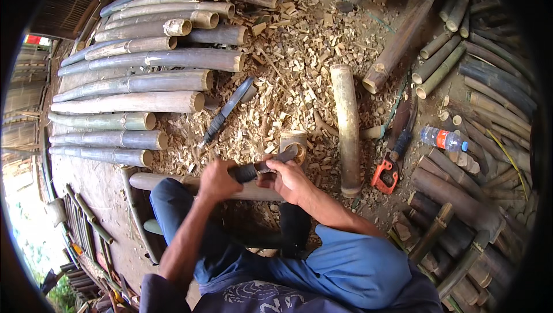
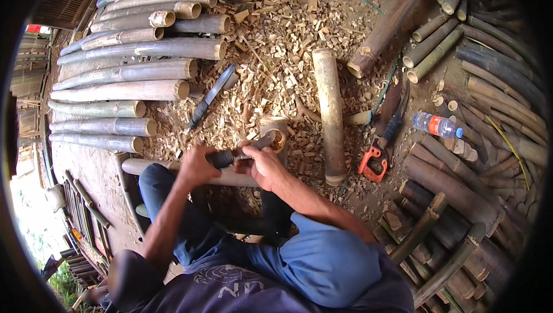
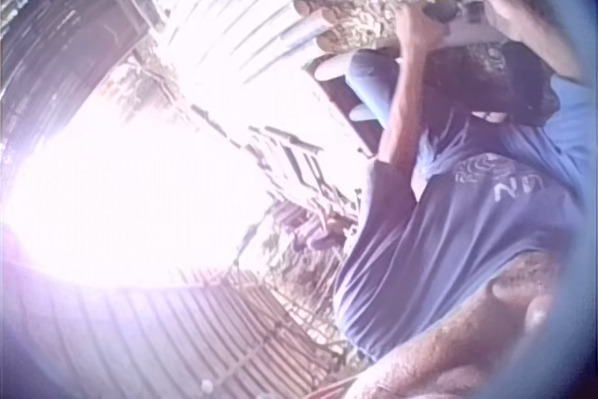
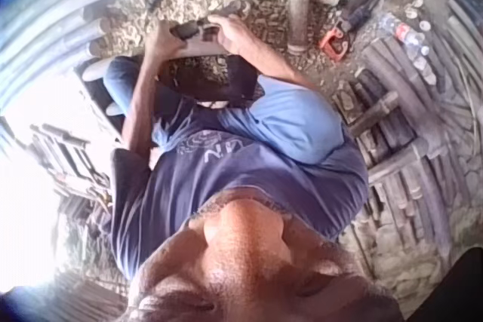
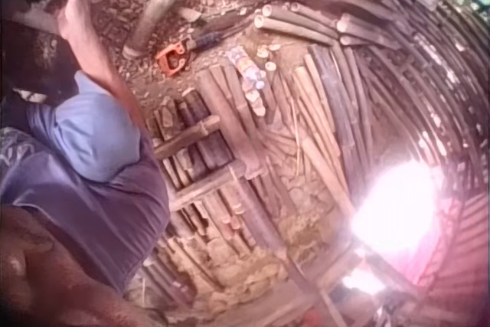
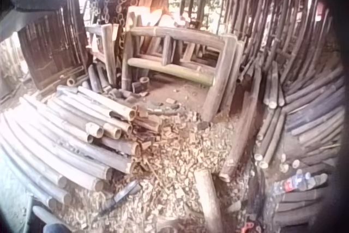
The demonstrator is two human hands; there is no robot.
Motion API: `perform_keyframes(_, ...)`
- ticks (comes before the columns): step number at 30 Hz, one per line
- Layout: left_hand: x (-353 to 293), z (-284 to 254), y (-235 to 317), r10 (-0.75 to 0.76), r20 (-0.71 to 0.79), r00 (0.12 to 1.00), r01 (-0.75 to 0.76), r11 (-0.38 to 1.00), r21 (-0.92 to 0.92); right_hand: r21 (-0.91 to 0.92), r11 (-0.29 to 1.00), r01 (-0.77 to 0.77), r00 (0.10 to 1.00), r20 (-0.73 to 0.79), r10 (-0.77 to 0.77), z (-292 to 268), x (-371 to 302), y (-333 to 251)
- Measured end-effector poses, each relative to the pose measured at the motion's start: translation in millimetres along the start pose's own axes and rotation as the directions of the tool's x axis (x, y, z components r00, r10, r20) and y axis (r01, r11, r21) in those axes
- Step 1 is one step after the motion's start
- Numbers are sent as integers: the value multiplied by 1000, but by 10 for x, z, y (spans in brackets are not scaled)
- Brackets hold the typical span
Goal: The person carves a socket into a bamboo pole and fits a joint piece into it.
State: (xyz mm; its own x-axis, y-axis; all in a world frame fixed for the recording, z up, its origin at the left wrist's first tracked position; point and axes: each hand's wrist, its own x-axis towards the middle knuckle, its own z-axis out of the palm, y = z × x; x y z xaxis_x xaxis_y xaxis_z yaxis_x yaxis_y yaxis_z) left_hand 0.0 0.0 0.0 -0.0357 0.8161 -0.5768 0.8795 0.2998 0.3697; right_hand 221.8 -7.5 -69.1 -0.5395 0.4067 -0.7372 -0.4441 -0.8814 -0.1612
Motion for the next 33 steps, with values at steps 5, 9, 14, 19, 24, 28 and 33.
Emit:
perform_keyframes(5,369,-523,733,251,-20,968,-221,885,409,522,850,-62,929,342,-142,-122,144,-175)
perform_keyframes(9,368,-404,987,603,-46,796,-482,679,553,677,735,-32,950,250,-189,-212,106,-85)
perform_keyframes(14,-228,312,124,-23,-100,995,17,998,-62,-54,996,72,982,-172,-80,68,-98,-98)
perform_keyframes(19,-78,149,89,-74,-7,997,74,997,-3,37,997,68,994,-91,-64,70,9,-55)
perform_keyframes(24,488,-367,627,399,-34,916,-345,831,437,548,835,61,984,107,-141,-16,52,-89)
perform_keyframes(28,459,-304,830,685,-123,718,-517,643,565,621,783,41,972,155,-175,-130,63,-85)
perform_keyframes(33,-302,346,185,-78,-70,995,69,991,-116,-169,982,87,987,-121,-108,7,-98,-137)
